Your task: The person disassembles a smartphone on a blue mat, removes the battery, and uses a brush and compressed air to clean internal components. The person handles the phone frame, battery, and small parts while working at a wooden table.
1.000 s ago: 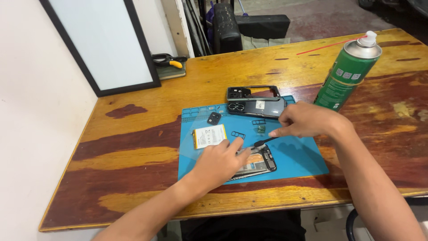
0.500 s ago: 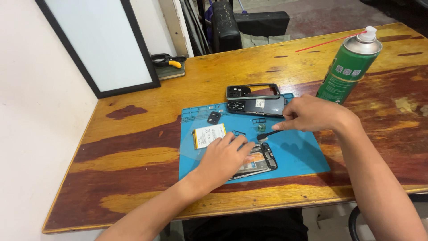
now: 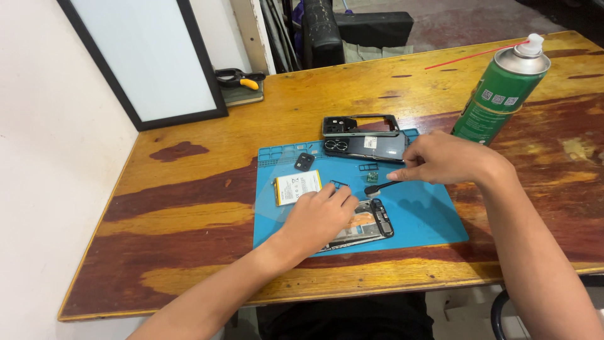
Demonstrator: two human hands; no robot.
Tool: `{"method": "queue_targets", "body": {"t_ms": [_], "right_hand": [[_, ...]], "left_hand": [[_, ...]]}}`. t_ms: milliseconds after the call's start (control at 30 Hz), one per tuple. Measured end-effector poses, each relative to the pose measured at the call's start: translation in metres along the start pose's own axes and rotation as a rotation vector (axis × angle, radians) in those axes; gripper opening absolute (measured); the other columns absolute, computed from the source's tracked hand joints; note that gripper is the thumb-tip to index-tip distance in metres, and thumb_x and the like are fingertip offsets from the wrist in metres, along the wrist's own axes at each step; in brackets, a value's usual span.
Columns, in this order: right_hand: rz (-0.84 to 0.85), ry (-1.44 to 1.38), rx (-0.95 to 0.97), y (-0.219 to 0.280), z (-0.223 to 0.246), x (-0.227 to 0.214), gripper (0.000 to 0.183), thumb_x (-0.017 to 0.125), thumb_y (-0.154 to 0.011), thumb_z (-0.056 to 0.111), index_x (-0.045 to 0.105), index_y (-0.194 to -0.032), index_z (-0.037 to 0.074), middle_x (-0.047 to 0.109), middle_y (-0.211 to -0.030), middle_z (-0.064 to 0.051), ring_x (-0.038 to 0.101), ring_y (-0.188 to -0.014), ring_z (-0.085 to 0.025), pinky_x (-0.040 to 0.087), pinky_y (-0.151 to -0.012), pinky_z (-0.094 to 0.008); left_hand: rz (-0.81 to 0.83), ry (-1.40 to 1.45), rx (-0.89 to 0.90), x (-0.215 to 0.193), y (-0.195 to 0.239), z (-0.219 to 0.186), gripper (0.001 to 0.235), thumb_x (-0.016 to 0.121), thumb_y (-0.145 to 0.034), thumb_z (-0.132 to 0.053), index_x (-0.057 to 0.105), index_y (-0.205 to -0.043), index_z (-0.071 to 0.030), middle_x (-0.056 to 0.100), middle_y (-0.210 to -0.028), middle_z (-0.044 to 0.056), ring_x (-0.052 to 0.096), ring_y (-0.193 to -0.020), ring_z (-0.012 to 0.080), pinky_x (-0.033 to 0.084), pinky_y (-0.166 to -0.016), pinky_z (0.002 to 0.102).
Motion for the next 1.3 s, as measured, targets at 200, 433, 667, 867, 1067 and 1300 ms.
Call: {"method": "queue_targets", "body": {"t_ms": [200,433,667,867,1067,1300], "right_hand": [[0.073,-0.033,-0.002,0.001,0.005,0.005,0.06,0.078,-0.078,0.056,0.065,-0.061,0.0,0.063,-0.053,-0.01,0.061,-0.051,-0.021,0.048,-0.052,-0.039],[0.003,-0.026,-0.023,0.005,0.016,0.005,0.058,0.08,-0.075,0.054,0.063,-0.062,0.001,0.063,-0.054,-0.012,0.061,-0.053,-0.025,0.05,-0.055,-0.042],[-0.024,0.053,-0.028,0.007,0.021,0.005,0.059,0.08,-0.076,0.056,0.063,-0.064,0.001,0.063,-0.058,-0.016,0.06,-0.057,-0.031,0.049,-0.059,-0.045],[-0.017,0.051,-0.028,0.005,0.016,0.007,0.059,0.08,-0.077,0.056,0.063,-0.064,0.001,0.063,-0.058,-0.013,0.061,-0.058,-0.029,0.049,-0.059,-0.045],[-0.021,0.036,-0.03,0.007,0.015,0.007,0.058,0.079,-0.078,0.055,0.062,-0.064,0.001,0.063,-0.057,-0.012,0.062,-0.058,-0.028,0.049,-0.06,-0.044],[0.007,0.02,-0.015,0.007,0.013,0.007,0.059,0.079,-0.08,0.054,0.061,-0.063,0.0,0.062,-0.057,-0.012,0.062,-0.057,-0.028,0.049,-0.058,-0.044]], "left_hand": [[-0.038,-0.005,0.074,-0.001,0.0,-0.003,0.017,0.071,-0.082,-0.019,0.064,-0.089,-0.005,0.062,-0.091,0.006,0.062,-0.091,0.0241,0.054,-0.067,0.034],[0.0,-0.093,0.083,0.009,-0.001,-0.006,0.009,0.067,-0.083,-0.013,0.063,-0.087,-0.007,0.063,-0.087,0.007,0.065,-0.085,0.0226,0.053,-0.068,0.034],[-0.039,-0.131,0.103,0.001,0.0,-0.01,0.007,0.067,-0.083,-0.012,0.064,-0.087,-0.007,0.062,-0.085,0.006,0.063,-0.081,0.0216,0.05,-0.066,0.033],[-0.06,-0.147,0.121,-0.005,-0.003,-0.012,0.01,0.067,-0.081,-0.013,0.068,-0.089,-0.006,0.062,-0.085,0.005,0.062,-0.086,0.0222,0.05,-0.069,0.033],[-0.059,-0.065,0.124,-0.002,-0.003,-0.009,0.017,0.069,-0.082,-0.017,0.071,-0.094,-0.005,0.064,-0.086,0.005,0.061,-0.086,0.0223,0.05,-0.07,0.034],[-0.004,-0.189,0.158,0.003,0.0,-0.013,0.021,0.068,-0.078,-0.01,0.072,-0.098,-0.004,0.064,-0.086,0.005,0.062,-0.085,0.0209,0.05,-0.07,0.032]]}}
Point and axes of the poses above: each hand's wrist, its own y-axis away from the middle knuckle, its own x-axis out of the palm, z = x × y, the point moved 4 cm from there along -y, towards the middle knuckle
